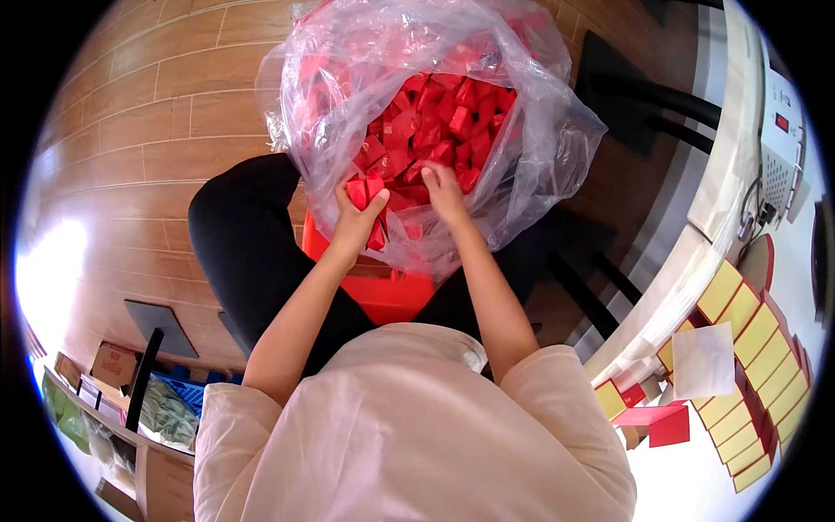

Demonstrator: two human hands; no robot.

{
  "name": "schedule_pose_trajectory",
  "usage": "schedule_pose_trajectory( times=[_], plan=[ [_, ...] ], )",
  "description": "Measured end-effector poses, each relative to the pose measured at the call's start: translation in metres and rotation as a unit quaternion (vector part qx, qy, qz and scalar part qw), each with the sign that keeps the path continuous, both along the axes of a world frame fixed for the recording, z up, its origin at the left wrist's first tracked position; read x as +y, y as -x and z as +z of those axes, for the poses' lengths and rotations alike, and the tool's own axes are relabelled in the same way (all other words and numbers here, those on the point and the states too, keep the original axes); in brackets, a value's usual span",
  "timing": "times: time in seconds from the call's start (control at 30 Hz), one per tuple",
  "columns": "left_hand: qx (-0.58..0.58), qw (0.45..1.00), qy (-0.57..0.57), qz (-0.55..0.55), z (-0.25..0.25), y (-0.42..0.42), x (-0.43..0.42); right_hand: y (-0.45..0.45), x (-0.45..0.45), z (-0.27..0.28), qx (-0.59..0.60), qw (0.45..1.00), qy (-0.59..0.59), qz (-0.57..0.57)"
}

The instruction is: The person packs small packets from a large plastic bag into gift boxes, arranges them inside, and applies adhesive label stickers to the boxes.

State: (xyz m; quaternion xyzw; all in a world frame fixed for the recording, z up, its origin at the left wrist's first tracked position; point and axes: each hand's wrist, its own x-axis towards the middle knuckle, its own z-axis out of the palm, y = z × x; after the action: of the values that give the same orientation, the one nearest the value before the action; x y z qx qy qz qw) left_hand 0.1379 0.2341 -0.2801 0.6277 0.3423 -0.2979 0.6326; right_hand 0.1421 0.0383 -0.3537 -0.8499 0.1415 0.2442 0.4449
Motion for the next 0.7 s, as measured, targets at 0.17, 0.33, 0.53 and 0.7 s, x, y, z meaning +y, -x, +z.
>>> schedule_pose_trajectory(
  times=[0.17, 0.33, 0.53, 0.7],
  plan=[
    [0.060, 0.998, -0.008, -0.005, 0.006, -0.005, -0.003, -0.005, -0.026, -0.043, 0.038, 0.938, 0.306, 0.156],
    [0.034, 0.999, -0.030, 0.010, -0.008, -0.004, 0.000, 0.002, -0.050, -0.063, 0.118, 0.864, 0.427, 0.241],
    [0.007, 1.000, -0.023, 0.016, -0.010, -0.006, -0.003, -0.019, -0.066, -0.010, -0.117, 0.952, 0.274, 0.067],
    [0.072, 0.976, 0.197, 0.059, 0.030, -0.022, -0.005, -0.036, -0.050, 0.087, 0.153, 0.876, -0.390, -0.241]
  ],
)
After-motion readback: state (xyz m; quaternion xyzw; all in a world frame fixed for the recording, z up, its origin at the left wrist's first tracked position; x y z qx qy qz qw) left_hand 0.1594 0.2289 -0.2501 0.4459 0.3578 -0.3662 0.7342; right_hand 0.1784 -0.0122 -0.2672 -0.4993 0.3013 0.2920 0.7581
